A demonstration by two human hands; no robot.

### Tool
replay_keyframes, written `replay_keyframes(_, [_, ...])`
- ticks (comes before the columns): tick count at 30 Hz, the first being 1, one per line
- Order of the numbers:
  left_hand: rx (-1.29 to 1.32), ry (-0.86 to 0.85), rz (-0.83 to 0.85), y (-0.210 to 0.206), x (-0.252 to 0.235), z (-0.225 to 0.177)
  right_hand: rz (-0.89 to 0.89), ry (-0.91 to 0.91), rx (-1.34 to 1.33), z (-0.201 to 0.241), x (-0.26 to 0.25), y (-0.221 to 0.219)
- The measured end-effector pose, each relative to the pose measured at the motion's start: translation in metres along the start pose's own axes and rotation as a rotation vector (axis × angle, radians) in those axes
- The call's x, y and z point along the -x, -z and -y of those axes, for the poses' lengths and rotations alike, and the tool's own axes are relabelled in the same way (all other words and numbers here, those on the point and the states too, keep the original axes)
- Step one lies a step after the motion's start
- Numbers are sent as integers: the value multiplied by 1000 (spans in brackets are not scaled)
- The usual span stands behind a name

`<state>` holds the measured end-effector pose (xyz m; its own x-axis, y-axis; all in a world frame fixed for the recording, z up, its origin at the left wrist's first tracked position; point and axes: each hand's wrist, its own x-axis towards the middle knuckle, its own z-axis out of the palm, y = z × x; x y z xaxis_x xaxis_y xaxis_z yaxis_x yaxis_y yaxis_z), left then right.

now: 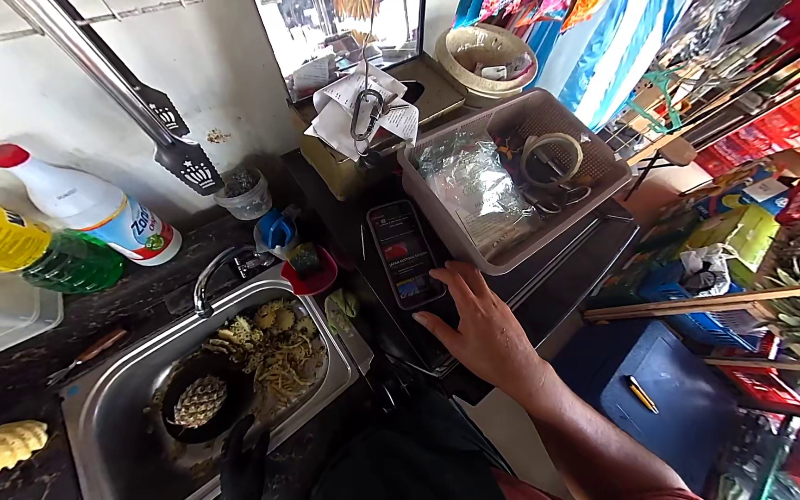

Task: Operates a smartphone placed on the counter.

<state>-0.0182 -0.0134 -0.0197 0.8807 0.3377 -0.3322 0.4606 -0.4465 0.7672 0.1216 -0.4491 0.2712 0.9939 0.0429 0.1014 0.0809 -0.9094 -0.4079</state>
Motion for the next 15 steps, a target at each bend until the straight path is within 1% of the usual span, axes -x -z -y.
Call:
replay_keyframes(4, [26, -46, -12, -2, -1, 13, 28, 8, 58, -2, 1, -5])
replay_keyframes(8, [54, -21, -14, -2, 1, 10, -1, -3, 57, -1, 1, -7])
replay_keyframes(15, [-15, -60, -9, -1, -1, 13, -2, 2, 85, 0, -2, -6])
